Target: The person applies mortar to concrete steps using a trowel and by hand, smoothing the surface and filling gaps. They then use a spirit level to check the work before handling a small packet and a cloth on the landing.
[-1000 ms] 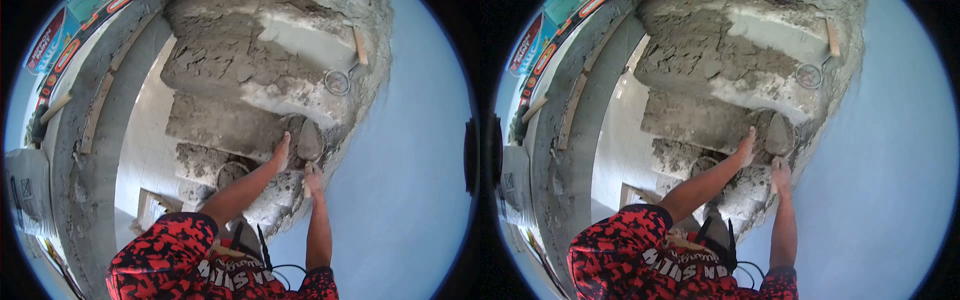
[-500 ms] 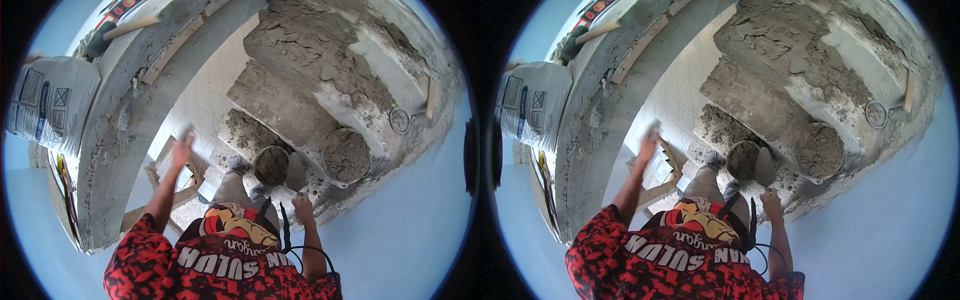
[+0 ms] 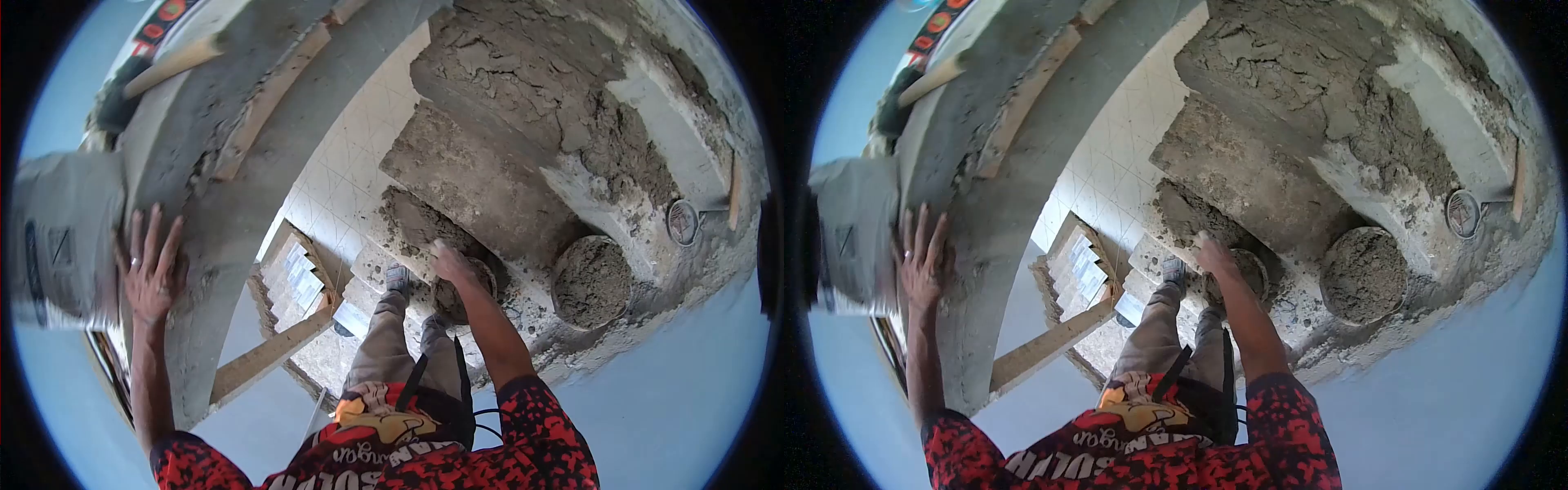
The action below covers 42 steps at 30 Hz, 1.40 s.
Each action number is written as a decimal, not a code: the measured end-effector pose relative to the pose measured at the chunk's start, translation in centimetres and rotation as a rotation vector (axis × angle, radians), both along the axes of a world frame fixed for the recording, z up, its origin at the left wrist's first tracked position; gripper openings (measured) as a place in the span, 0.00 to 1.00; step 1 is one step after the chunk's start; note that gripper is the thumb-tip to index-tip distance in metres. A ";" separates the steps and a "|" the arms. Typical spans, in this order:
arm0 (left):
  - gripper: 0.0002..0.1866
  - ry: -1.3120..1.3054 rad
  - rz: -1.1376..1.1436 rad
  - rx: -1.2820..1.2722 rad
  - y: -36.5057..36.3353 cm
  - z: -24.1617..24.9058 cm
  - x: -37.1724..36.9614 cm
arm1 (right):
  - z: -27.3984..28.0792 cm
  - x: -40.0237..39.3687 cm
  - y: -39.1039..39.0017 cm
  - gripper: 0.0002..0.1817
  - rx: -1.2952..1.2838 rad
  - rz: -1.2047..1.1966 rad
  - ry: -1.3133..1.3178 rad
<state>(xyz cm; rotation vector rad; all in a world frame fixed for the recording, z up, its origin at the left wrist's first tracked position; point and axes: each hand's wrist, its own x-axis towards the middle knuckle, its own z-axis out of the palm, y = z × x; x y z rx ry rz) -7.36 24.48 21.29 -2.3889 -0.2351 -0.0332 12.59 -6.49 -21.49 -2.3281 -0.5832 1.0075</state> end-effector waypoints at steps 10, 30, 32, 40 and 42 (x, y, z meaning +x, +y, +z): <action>0.25 -0.067 -0.113 0.150 1.9 -1.3 -0.3 | -10.6 7.4 -7.1 0.26 0.206 0.026 0.077; 0.23 -0.110 -0.199 0.137 2.3 -1.6 0.0 | -3.5 -9.5 -5.6 0.17 -0.066 -0.009 0.239; 0.23 -0.108 -0.177 0.119 2.3 -1.5 -0.2 | -1.4 -10.1 -8.5 0.17 -0.053 -0.024 0.167; 0.25 -0.111 -0.162 0.069 1.4 -0.9 0.1 | 0.0 -10.3 -23.5 0.20 -0.397 -0.292 0.067; 0.25 -0.094 -0.167 0.070 1.3 -0.9 0.0 | -0.7 -10.1 -25.4 0.22 -0.431 -0.396 0.070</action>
